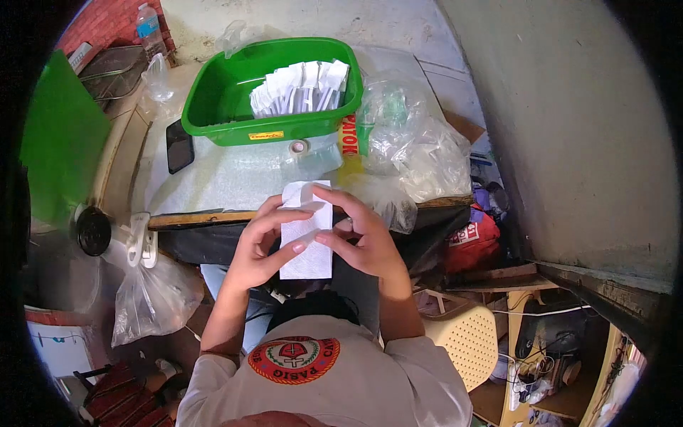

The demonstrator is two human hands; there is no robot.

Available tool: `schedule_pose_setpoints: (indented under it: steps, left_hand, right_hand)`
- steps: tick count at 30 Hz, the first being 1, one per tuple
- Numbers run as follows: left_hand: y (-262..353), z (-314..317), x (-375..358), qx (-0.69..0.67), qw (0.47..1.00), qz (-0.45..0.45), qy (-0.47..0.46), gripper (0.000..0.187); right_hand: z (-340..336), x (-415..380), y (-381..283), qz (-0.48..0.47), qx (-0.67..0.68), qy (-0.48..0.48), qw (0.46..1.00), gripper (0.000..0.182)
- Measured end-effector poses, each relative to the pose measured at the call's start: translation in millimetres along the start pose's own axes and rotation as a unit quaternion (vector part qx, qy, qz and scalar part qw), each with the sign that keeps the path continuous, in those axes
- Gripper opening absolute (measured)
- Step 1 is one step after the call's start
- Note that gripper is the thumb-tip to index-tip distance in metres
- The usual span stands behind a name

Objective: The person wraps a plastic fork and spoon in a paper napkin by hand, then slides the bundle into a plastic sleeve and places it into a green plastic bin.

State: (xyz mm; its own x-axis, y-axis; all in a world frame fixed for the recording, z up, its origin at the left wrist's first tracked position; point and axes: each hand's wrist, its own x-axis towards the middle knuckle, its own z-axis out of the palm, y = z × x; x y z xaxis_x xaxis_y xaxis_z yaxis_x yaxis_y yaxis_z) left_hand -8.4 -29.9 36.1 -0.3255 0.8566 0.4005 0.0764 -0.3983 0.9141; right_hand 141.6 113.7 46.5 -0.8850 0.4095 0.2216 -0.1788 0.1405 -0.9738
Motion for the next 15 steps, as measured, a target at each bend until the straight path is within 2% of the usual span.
schedule_pose_setpoints:
  steps: [4, 6, 8, 11, 13, 14, 15]
  left_hand:
    - [-4, 3, 0, -0.025, 0.999, -0.012, 0.021, 0.037]
    - [-3, 4, 1, -0.034, 0.997, -0.028, 0.069, 0.039]
    - [-6, 2, 1, -0.044, 0.996, -0.024, 0.075, 0.044]
    - [-5, -1, 0, -0.022, 0.992, -0.075, 0.101, 0.047]
    - [-2, 5, 4, 0.078, 0.988, -0.037, 0.128, 0.054]
    - [0, 4, 6, 0.077, 0.988, -0.037, 0.128, 0.054]
    - [2, 2, 9, 0.183, 0.976, 0.004, 0.117, 0.057]
  right_hand:
    - [2, 0, 3, 0.002, -0.008, 0.003, 1.0, 0.063]
    - [2, 0, 2, 0.006, -0.007, 0.002, 1.0, 0.063]
    - [4, -1, -2, 0.009, -0.033, 0.01, 0.999, 0.062]
    - [3, -2, -7, 0.021, -0.08, -0.006, 0.997, 0.061]
    - [5, -1, -10, 0.022, -0.098, -0.014, 0.995, 0.061]
    - [6, -1, -11, 0.022, -0.117, -0.021, 0.993, 0.061]
    - [7, 0, -11, 0.023, -0.118, -0.021, 0.993, 0.061]
